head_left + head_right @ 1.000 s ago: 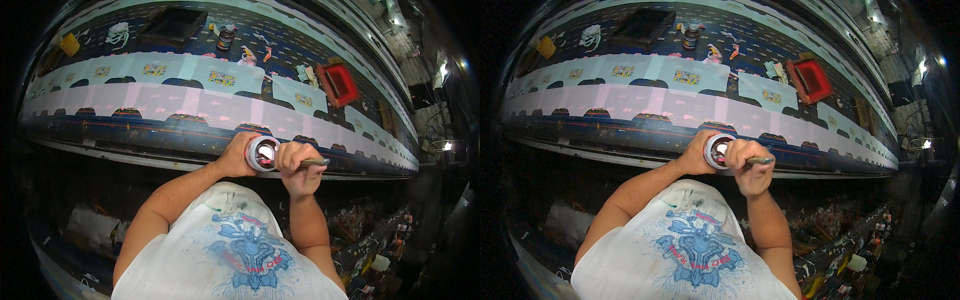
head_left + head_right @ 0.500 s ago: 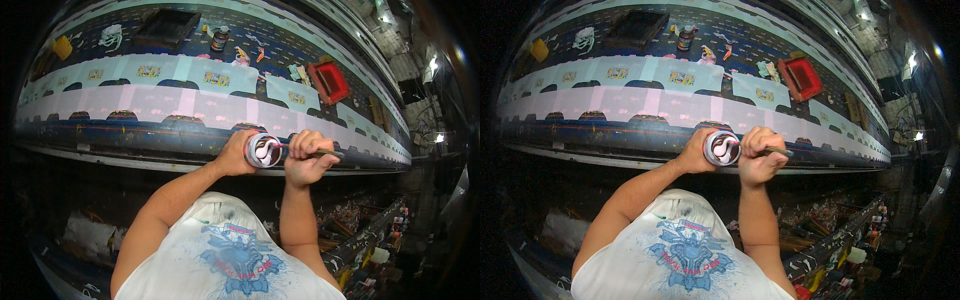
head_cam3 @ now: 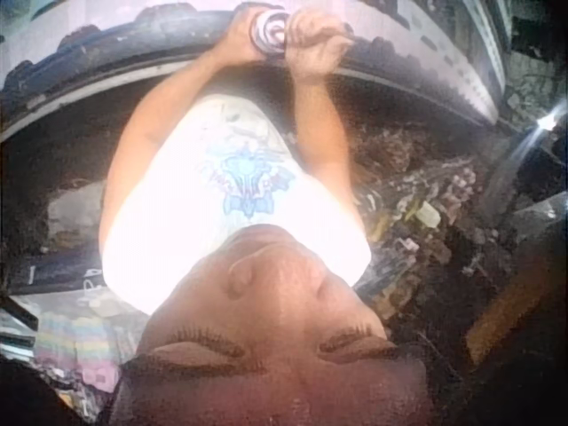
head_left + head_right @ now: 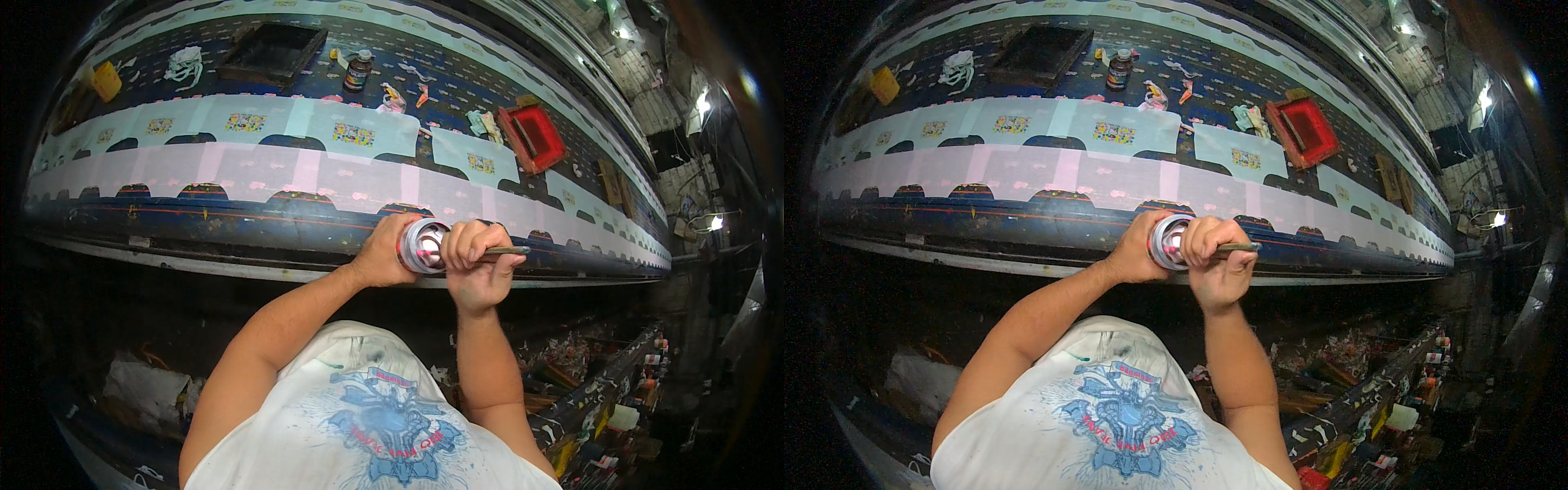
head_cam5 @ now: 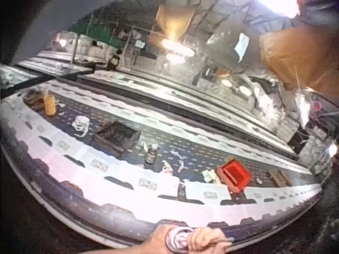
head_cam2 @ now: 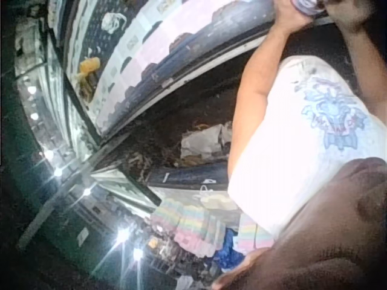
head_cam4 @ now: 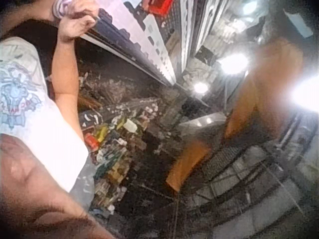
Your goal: The person mixes paint in a small container using a stick, adds more paint from a bottle, and stirs again. The person then pours the mixed paint into a larger container and continues stirring.
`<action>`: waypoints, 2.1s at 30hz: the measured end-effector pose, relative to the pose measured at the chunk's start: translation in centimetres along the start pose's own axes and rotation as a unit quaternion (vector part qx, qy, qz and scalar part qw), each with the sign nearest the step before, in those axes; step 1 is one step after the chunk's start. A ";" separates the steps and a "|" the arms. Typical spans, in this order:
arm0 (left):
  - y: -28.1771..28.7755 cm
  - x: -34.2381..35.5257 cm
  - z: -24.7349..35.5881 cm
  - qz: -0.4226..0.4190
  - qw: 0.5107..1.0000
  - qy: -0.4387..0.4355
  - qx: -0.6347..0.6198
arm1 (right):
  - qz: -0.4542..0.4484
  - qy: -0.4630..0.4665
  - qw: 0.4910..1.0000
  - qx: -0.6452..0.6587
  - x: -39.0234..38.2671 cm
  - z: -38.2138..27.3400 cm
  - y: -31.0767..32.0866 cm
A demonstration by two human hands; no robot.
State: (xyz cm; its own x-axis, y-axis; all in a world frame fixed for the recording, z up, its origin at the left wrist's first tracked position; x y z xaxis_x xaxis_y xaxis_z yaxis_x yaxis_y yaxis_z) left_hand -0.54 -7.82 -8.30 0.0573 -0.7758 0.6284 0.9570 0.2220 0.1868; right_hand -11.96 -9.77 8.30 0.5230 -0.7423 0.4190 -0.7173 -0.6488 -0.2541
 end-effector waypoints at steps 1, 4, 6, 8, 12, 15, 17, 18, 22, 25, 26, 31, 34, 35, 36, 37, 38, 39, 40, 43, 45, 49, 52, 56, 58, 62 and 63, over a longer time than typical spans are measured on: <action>-0.2 0.0 0.0 -0.005 1.000 0.005 0.000 | -0.047 -0.036 0.998 0.000 0.0 -0.3 0.0; -0.1 0.4 0.1 -0.007 1.000 -0.007 -0.001 | 0.039 0.032 0.997 -0.053 1.1 -1.6 1.9; -0.2 0.3 0.1 -0.015 1.000 0.006 -0.003 | 0.098 0.101 0.989 -0.038 0.8 -0.8 1.4; -0.1 0.3 0.2 -0.008 1.000 0.008 -0.012 | 0.091 0.085 0.992 -0.014 0.4 -0.2 0.3; 0.2 0.6 1.0 -0.007 1.000 -0.014 0.004 | 0.004 -0.005 1.000 -0.031 0.5 -1.0 1.0; 0.0 0.4 0.3 -0.015 1.000 -0.001 0.000 | 0.077 0.066 0.992 -0.072 0.9 -1.5 1.3; -0.1 0.4 0.4 -0.007 1.000 -0.005 -0.005 | 0.127 0.124 0.983 -0.035 0.4 -0.6 0.5; -0.1 0.4 0.4 -0.002 1.000 -0.005 -0.008 | 0.118 0.102 0.988 -0.016 0.2 0.0 0.0; 0.0 0.2 0.1 -0.009 1.000 -0.009 0.001 | -0.028 -0.025 0.998 -0.050 0.6 -0.8 0.2; -0.1 0.3 0.0 -0.006 1.000 -0.008 -0.004 | 0.091 0.109 0.988 -0.059 1.2 -1.9 1.8; -0.2 0.3 0.1 -0.008 1.000 -0.005 -0.004 | 0.133 0.133 0.981 -0.043 1.0 -1.5 1.7; 0.1 0.3 0.4 -0.013 1.000 -0.007 0.000 | -0.002 0.016 1.000 0.002 0.5 -0.5 0.1; 0.0 0.4 0.2 -0.028 1.000 0.004 -0.001 | 0.036 0.029 0.997 -0.064 1.3 -1.5 1.5; -0.1 0.4 0.2 -0.027 1.000 0.009 -0.005 | 0.065 0.058 0.995 -0.057 1.2 -1.6 1.3; -0.1 0.3 0.2 -0.028 0.999 0.015 -0.007 | 0.094 0.089 0.991 -0.047 1.2 -1.3 0.7; -0.1 0.2 0.1 -0.030 0.999 0.021 -0.010 | 0.124 0.118 0.985 -0.038 0.9 -0.9 0.3; -0.1 0.2 0.1 -0.028 0.999 0.017 -0.011 | 0.120 0.108 0.987 -0.002 0.6 -0.3 -0.2; 0.0 0.2 0.2 -0.024 1.000 0.015 -0.012 | 0.061 0.060 0.996 0.011 0.7 0.2 -0.7; 0.1 0.2 0.3 -0.017 1.000 0.011 -0.014 | 0.000 0.013 1.000 0.022 0.8 0.2 -0.8; 0.2 0.3 0.4 -0.006 1.000 -0.016 -0.009 | 0.002 -0.002 1.000 -0.016 0.9 -1.1 0.7; 0.1 0.3 0.2 -0.015 1.000 0.000 -0.007 | 0.088 0.072 0.991 -0.073 1.1 -2.4 1.6; 0.1 0.4 0.6 -0.014 1.000 -0.005 -0.011 | 0.104 0.088 0.991 0.007 -0.1 -0.2 -0.8; 0.0 0.0 0.0 -0.024 1.000 0.001 0.001 | -0.023 -0.039 0.999 -0.030 0.1 -0.4 0.2; -0.4 0.2 -0.3 -0.026 1.000 0.001 -0.012 | 0.133 0.098 0.984 -0.064 0.7 -1.5 1.9; -0.3 0.1 -0.1 -0.034 0.999 0.014 -0.014 | 0.120 0.099 0.988 -0.019 0.3 0.0 0.2; 0.2 0.2 0.0 -0.020 1.000 -0.004 -0.012 | 0.010 0.002 1.000 -0.010 0.8 -0.8 0.6; 0.2 0.3 0.2 -0.014 1.000 -0.010 -0.014 | -0.006 -0.023 0.999 -0.022 1.1 -1.1 1.0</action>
State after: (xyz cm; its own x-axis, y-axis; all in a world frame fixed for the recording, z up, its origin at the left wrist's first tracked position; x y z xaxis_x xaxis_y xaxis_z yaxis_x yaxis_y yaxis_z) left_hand -0.35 -7.88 -7.95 0.0245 -0.7698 0.6378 0.9658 0.1829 0.1836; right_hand -12.64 -11.06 9.49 0.5516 -0.7422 0.3806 -0.7300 -0.6503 -0.2101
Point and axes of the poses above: each hand's wrist, its own x-axis towards the middle knuckle, its own y-axis out of the back of the hand, z = x × y, the point moved 8 cm from there along x, towards the middle knuckle, and after that the axes turned 11 degrees about -y, right-handed, at the moved point
